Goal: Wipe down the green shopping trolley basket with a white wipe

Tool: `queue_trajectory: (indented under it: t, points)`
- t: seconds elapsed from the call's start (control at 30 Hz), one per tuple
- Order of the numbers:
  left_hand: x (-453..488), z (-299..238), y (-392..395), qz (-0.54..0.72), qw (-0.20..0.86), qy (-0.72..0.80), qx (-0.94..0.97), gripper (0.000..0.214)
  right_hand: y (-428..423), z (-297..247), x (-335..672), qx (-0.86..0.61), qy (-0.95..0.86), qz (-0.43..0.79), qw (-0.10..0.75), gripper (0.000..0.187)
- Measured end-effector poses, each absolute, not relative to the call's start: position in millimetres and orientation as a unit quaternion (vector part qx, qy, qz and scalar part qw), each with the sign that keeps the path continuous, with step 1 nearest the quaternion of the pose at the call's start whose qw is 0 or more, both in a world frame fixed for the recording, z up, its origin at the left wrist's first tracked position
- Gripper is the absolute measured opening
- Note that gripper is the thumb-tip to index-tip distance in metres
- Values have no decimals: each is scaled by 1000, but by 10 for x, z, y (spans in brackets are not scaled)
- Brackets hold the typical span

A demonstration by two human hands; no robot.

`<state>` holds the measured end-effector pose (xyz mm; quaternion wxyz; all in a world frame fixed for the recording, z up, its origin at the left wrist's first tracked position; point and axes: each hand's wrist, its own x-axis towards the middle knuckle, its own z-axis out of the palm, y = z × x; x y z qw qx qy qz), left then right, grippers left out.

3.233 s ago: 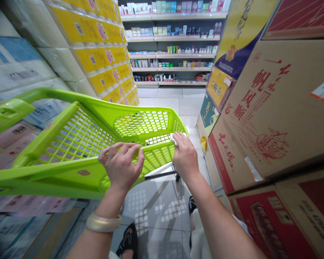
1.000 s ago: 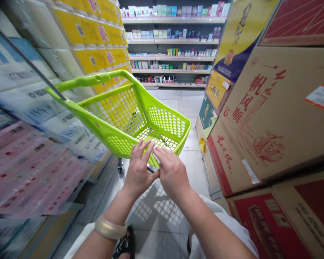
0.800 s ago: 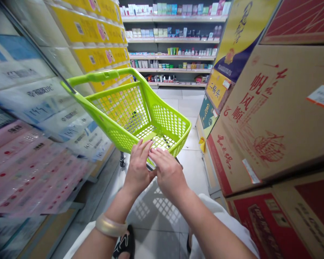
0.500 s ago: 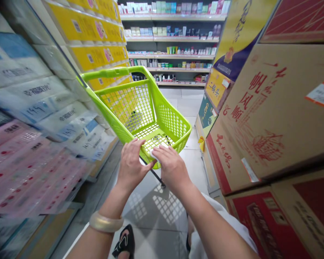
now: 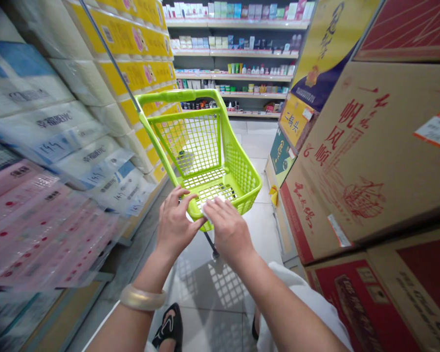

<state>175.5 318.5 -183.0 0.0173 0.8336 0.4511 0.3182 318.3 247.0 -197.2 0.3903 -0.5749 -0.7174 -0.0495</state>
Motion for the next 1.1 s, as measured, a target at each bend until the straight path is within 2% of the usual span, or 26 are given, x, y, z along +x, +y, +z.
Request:
queue_trajectory:
  t: [0.17,0.37,0.6,0.83,1.0,1.1]
  points:
    - [1774,-1831,3205,321,31,459,828,48,2481,-1996,3378,-662,-624,-85,407,45]
    - [1746,-1866,3237,325,16,448,833,36,2427,-2008,3051,-530,-760,-46,373,48]
    - [1732,-1820,3234,315,32,454,833,51,2471,-2000,3559,-692,-581,-84,419,47]
    - [1729,-1851,3240,327,29,449,831,38,2401,-2014,3053,-532,-759,-28,374,52]
    - [1722,-1817,3233,316,36,453,833,50,2435,-1995,3537,-675,-611,-60,409,48]
    - [1727,-1806,3225,316,42,454,832,51,2452,-1998,3621,-698,-574,-60,423,47]
